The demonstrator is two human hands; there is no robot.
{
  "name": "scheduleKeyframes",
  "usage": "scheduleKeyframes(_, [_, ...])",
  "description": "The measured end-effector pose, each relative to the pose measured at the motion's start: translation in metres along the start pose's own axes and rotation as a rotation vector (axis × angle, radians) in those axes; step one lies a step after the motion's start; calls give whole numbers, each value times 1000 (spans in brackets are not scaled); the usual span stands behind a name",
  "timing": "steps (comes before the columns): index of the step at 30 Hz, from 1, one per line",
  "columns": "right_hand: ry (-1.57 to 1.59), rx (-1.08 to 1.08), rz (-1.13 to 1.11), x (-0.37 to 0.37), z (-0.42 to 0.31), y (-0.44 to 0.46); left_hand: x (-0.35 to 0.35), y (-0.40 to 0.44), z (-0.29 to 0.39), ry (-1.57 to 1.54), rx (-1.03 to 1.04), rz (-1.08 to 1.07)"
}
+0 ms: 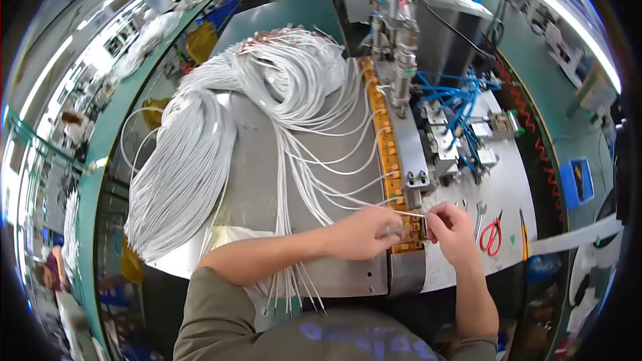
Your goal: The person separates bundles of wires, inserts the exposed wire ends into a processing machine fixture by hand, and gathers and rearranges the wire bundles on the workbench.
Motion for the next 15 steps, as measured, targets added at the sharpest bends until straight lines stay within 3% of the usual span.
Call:
scheduleKeyframes(3, [-128, -119, -23, 12, -8, -9, -6, 11, 26, 156, -26, 177])
scheduleKeyframes(6, [-221, -210, -76, 16, -28, -20, 5, 16, 0, 227, 223, 174])
scheduleKeyframes(7, [-204, -231, -92, 16, -31, -21, 3, 19, 3, 134, 134, 177])
scheduleKeyframes(10, [-19, 0, -240, 5, -25, -14, -9, 16, 9, -33, -162, 114])
scheduleKeyframes(15, [-59, -47, -271, 9, -22, -15, -3, 15, 5, -228, -262, -4])
Point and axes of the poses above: each hand's wrist, its own y-axis towards the middle knuckle, its own x-axis out of the palm, z = x × y, the point moved 2 cm from there along y, towards the middle knuckle, and after that the axes turned 15 degrees about x, right-handed, at the moved point
